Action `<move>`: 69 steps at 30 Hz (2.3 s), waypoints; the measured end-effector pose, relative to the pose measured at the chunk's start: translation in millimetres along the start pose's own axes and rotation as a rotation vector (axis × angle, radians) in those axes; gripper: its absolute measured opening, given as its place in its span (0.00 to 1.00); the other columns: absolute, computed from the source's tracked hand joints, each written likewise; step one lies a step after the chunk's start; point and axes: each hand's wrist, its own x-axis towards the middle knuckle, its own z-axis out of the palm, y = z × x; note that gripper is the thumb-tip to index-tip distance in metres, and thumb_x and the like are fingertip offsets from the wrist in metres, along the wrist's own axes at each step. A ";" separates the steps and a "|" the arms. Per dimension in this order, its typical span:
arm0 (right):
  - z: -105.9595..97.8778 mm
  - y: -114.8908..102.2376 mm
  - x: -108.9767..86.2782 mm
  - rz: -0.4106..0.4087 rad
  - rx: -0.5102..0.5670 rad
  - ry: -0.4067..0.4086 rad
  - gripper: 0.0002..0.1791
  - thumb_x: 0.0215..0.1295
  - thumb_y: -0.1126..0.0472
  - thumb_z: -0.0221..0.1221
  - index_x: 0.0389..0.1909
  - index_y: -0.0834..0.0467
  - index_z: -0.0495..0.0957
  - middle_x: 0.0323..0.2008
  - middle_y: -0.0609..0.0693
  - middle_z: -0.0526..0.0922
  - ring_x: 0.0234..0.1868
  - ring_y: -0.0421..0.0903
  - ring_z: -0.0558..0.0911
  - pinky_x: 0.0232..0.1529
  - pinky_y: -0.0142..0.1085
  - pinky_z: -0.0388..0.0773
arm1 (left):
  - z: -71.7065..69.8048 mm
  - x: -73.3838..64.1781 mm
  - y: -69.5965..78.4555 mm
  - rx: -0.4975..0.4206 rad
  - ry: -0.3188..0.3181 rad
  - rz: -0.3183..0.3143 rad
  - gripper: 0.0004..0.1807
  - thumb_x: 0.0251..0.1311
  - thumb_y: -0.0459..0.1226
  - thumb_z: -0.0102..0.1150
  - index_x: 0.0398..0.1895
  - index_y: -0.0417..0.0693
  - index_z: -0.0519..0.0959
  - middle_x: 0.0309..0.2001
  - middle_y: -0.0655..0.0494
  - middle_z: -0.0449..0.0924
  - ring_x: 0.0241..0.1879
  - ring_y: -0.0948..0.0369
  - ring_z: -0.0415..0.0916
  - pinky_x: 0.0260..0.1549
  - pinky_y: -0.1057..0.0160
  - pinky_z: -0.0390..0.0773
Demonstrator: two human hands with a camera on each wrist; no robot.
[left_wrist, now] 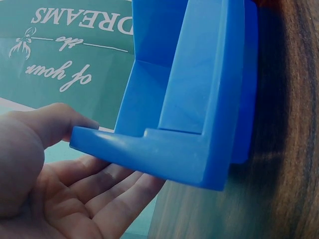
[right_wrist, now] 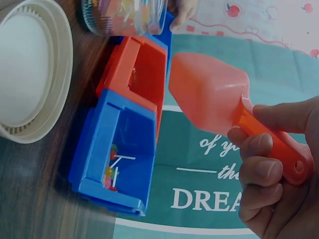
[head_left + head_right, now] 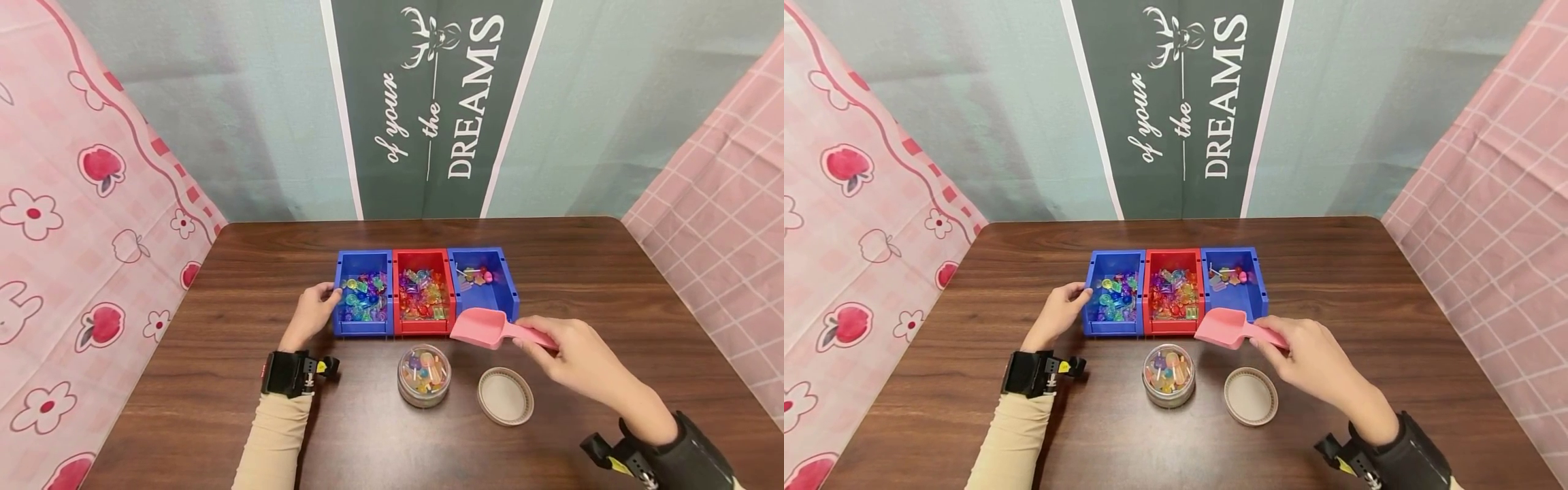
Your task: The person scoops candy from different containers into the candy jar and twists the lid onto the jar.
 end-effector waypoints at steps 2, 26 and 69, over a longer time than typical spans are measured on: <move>1.0 2.5 -0.4 0.026 -0.016 0.013 0.12 0.49 0.62 0.71 0.36 0.55 0.84 0.15 0.34 0.65 0.19 0.25 0.56 0.19 0.19 0.53 | 0.1 0.0 -0.6 0.002 -0.002 -0.001 0.23 0.70 0.39 0.47 0.59 0.29 0.71 0.54 0.33 0.79 0.51 0.46 0.78 0.56 0.48 0.77; 37.3 25.3 23.1 0.378 -0.093 -0.097 0.07 0.56 0.63 0.60 0.32 0.63 0.79 0.14 0.44 0.60 0.16 0.40 0.60 0.18 0.30 0.48 | 1.1 0.9 -0.5 0.013 0.009 -0.015 0.22 0.70 0.39 0.47 0.58 0.31 0.73 0.54 0.33 0.79 0.52 0.47 0.78 0.56 0.48 0.77; 63.4 34.7 46.7 0.554 -0.089 -0.245 0.15 0.59 0.60 0.59 0.40 0.69 0.83 0.14 0.51 0.68 0.20 0.48 0.70 0.16 0.32 0.56 | 2.8 1.6 -1.4 0.003 0.007 -0.039 0.22 0.70 0.39 0.47 0.60 0.31 0.72 0.54 0.34 0.79 0.52 0.47 0.78 0.57 0.49 0.77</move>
